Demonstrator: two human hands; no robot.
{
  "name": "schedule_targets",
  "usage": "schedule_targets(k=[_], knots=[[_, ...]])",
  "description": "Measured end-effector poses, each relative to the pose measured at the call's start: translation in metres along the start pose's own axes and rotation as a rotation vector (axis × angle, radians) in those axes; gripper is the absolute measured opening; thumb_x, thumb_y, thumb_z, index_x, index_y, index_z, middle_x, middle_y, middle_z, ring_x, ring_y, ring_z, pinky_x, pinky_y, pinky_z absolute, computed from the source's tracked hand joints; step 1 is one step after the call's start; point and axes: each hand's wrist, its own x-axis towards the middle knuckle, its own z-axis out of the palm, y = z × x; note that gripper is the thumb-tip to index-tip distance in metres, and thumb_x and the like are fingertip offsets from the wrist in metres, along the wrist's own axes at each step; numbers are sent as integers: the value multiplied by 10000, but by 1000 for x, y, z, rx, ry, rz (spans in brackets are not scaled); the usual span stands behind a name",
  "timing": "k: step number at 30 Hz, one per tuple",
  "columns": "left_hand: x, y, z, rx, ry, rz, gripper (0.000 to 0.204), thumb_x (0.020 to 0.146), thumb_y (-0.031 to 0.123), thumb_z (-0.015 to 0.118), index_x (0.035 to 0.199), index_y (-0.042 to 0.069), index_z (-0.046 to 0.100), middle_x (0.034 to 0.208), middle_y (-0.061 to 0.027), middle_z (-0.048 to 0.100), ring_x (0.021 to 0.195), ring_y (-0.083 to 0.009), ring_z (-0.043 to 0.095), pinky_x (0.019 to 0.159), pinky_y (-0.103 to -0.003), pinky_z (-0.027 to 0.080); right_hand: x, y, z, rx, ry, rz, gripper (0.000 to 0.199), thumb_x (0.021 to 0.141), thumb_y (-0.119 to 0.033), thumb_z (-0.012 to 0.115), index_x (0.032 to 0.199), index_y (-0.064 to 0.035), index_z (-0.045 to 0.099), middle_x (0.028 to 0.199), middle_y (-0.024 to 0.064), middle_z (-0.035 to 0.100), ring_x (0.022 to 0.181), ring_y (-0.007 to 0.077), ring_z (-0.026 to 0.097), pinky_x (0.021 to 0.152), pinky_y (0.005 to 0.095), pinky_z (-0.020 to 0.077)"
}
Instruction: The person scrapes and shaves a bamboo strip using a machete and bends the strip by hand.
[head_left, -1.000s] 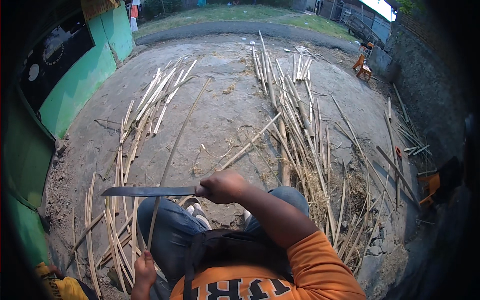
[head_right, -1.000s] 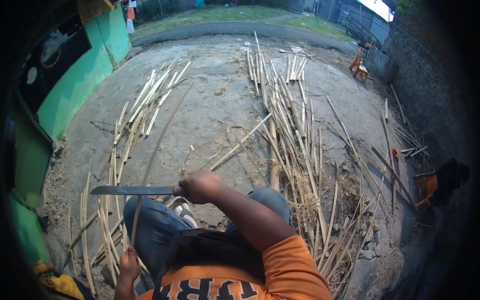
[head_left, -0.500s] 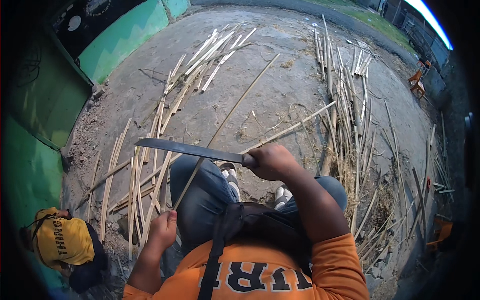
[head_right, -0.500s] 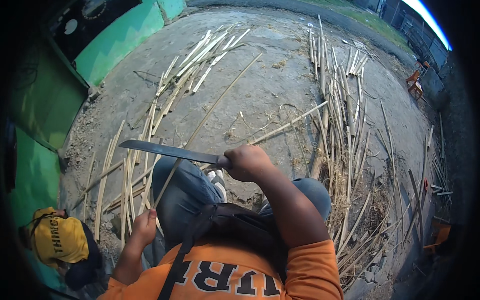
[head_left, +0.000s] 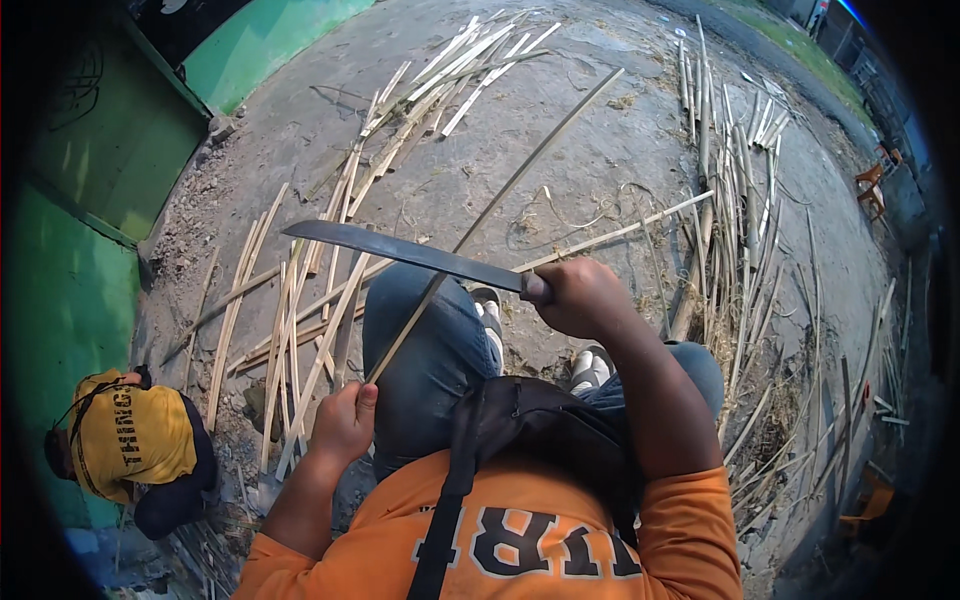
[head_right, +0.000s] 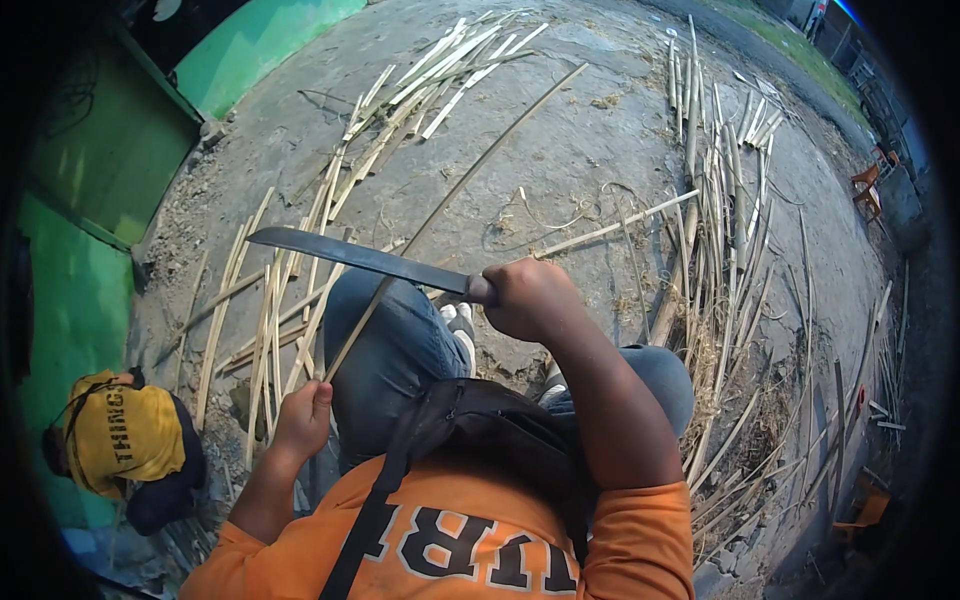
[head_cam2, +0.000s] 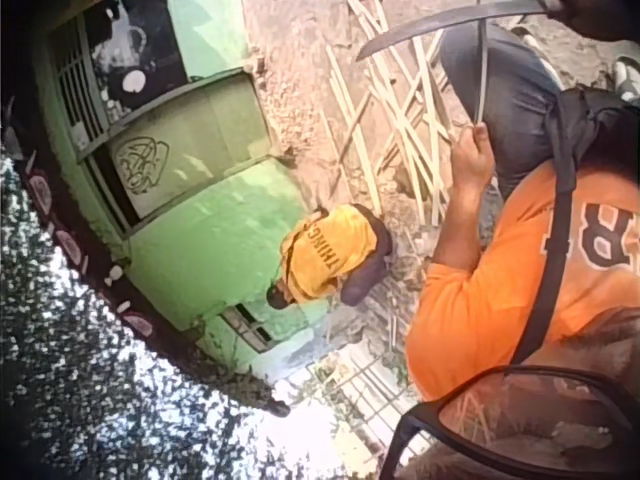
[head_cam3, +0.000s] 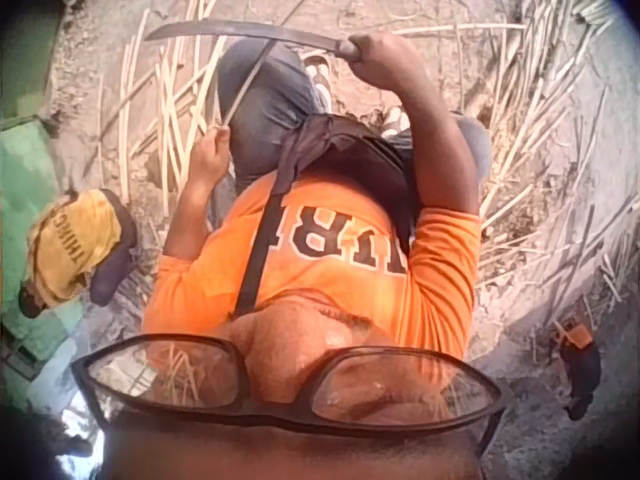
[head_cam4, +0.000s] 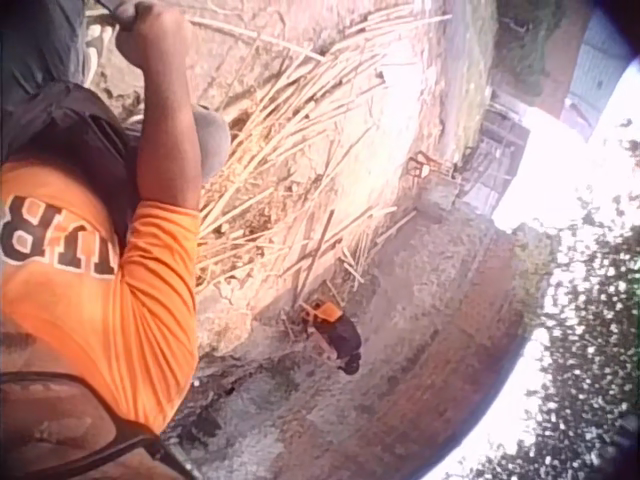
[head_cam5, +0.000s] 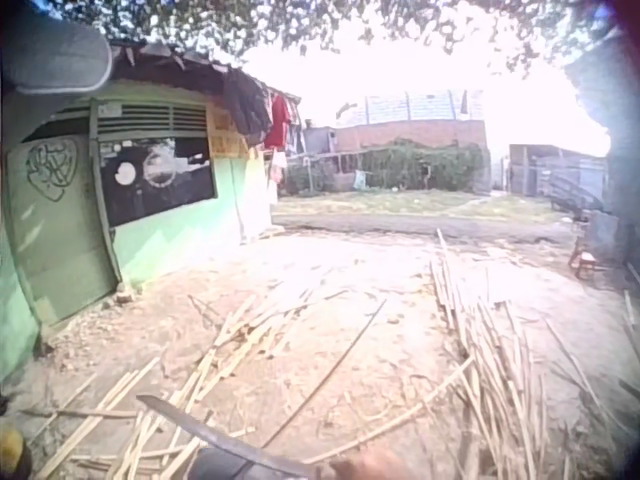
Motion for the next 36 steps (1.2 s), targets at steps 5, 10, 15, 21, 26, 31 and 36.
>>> schedule_targets(k=[5, 10, 15, 21, 26, 31, 36], knots=[[1, 2, -3, -12, -1, 17, 615, 1110, 521, 453, 808, -4, 557, 666, -280, 576, 710, -528, 631, 596, -526, 460, 7, 12, 1, 63, -5, 118, 254, 932, -373, 712, 974, -127, 756, 824, 185, 712, 826, 430, 697, 734, 507, 554], [0, -2, -1, -38, -2, 23, 611, 1110, 520, 453, 828, -9, 572, 680, -284, 582, 724, -533, 629, 604, -522, 462, 2, -7, -5, 65, -80, 39, 202, 903, -280, 650, 1019, -159, 761, 896, 166, 744, 899, 409, 720, 799, 517, 573], [4, -8, 3, -97, -22, -21, 619, 1108, 532, 447, 852, -13, 590, 692, -285, 589, 742, -543, 627, 621, -527, 466, 11, 11, -3, 68, 19, 148, 211, 891, -266, 638, 1025, -151, 753, 922, 183, 744, 926, 414, 718, 838, 518, 570], [4, -18, 5, -59, 13, 32, 629, 1104, 542, 450, 853, -18, 586, 715, -283, 596, 740, -548, 615, 629, -526, 464, 5, 2, -8, 57, 23, 113, 192, 891, -274, 644, 984, -138, 742, 931, 184, 746, 926, 416, 721, 831, 531, 575], [6, -14, 5, -95, 7, 41, 625, 1102, 542, 462, 842, -14, 579, 715, -284, 592, 739, -539, 618, 629, -518, 465, 9, 6, -13, -29, -42, 75, 191, 864, -272, 648, 957, -134, 743, 924, 169, 753, 929, 403, 728, 829, 522, 579], [7, -8, -7, -37, -17, 5, 648, 1105, 556, 442, 849, -21, 584, 710, -269, 603, 734, -508, 640, 631, -500, 469, 23, 35, -21, 178, 65, 265, 226, 905, -296, 702, 959, -80, 742, 883, 211, 730, 868, 423, 711, 777, 494, 559], [7, -27, -8, -161, -172, -67, 709, 1114, 606, 364, 865, -19, 590, 665, -145, 566, 659, -251, 586, 655, -422, 469, 6, 10, -19, -10, 16, -5, 191, 870, -289, 695, 973, -134, 734, 886, 173, 733, 882, 409, 718, 793, 522, 564]])
